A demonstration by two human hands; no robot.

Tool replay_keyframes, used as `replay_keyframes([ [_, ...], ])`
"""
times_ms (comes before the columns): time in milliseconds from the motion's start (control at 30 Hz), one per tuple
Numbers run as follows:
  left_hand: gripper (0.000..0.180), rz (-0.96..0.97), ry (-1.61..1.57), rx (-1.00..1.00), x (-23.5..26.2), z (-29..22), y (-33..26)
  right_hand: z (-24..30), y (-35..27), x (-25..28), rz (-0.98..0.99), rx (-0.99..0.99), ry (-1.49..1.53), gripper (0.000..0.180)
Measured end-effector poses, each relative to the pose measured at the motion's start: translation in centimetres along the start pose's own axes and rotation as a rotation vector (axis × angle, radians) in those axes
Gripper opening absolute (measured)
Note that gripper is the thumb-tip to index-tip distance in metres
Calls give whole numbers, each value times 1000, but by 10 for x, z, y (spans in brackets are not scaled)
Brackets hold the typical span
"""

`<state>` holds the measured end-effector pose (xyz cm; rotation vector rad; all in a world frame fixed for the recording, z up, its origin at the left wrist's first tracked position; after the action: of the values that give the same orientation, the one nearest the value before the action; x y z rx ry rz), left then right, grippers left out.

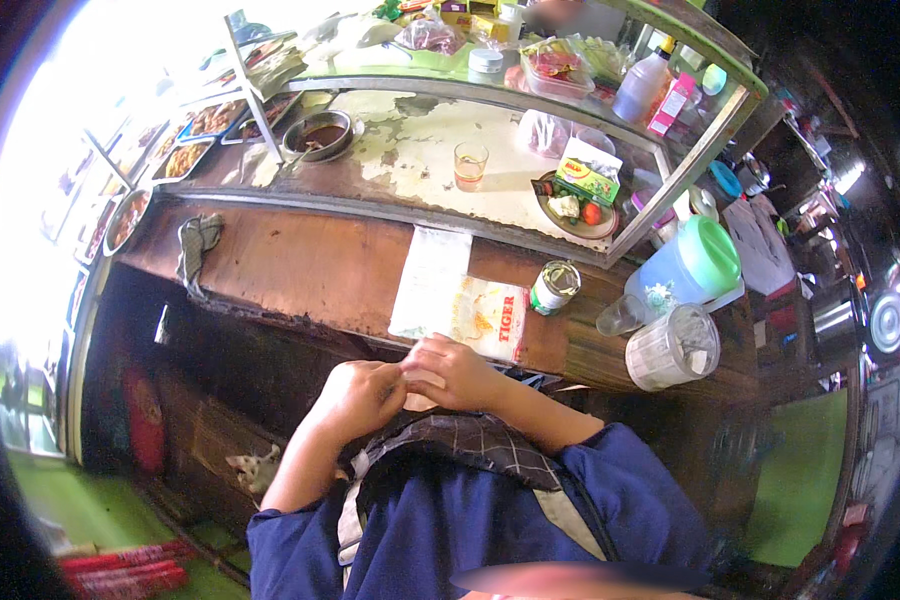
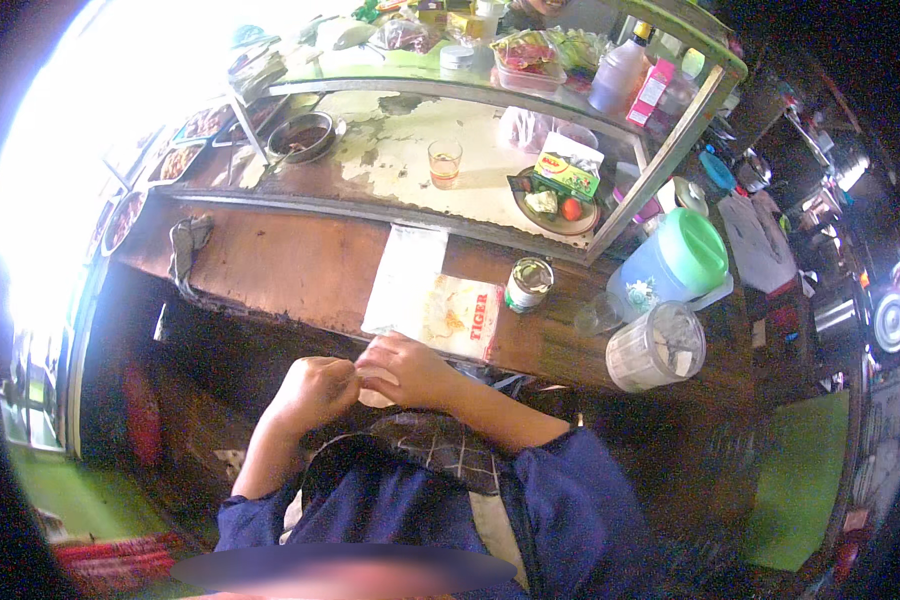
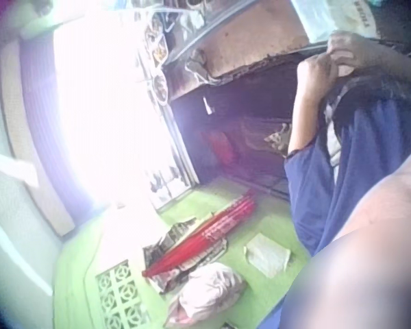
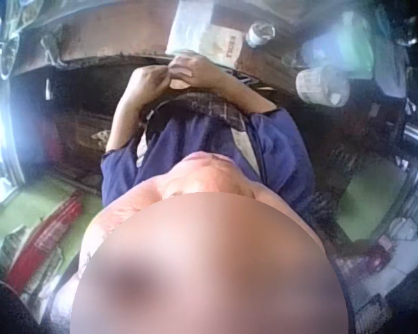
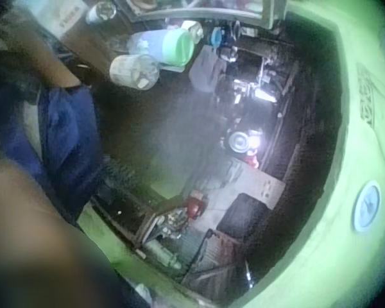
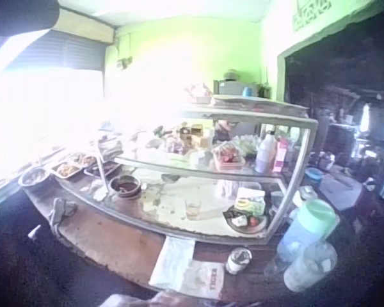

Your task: The person scoops a white paste into a small plastic bag, then cuts the bag open with scissors and seals it. They repeat the process with a second bag, scooping a yellowish powder into it and sealing it as well.

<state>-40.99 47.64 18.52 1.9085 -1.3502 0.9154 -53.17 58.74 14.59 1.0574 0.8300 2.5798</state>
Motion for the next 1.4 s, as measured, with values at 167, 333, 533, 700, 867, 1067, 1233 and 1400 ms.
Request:
replay_keyframes([
  [167,21,-283,-234,-162,-1,12,23,-3,5,11,-161,-115,-6,11],
  [333,42,-148,-521,-162,-5,35,52,-11,21,35,-171,-194,-35,12],
  [533,44,-323,-731,-103,-20,47,89,-35,52,83,160,-68,-82,23],
  [700,25,-438,-398,-60,-3,71,112,-76,86,196,371,-375,-350,21],
  [867,18,-361,-358,97,17,114,123,-171,151,373,110,-735,-986,17],
  [1067,25,-308,-436,216,13,154,137,-290,187,481,336,-1227,-1359,22],
  [1233,29,-319,-583,275,-3,180,151,-340,179,489,215,-1350,-1476,21],
  [1400,22,-353,-646,307,-13,197,159,-317,194,504,-206,-1121,-1647,20],
])
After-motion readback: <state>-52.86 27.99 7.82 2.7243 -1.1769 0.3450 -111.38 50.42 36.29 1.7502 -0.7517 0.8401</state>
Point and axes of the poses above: each hand's wrist, its own y-axis towards the middle knuckle, its own x-axis out of the back of the hand, z = x × y, the point moved 2 cm from there along y, towards the middle knuckle, and after that the axes turned 8 degrees about x, right-handed, at the moved point
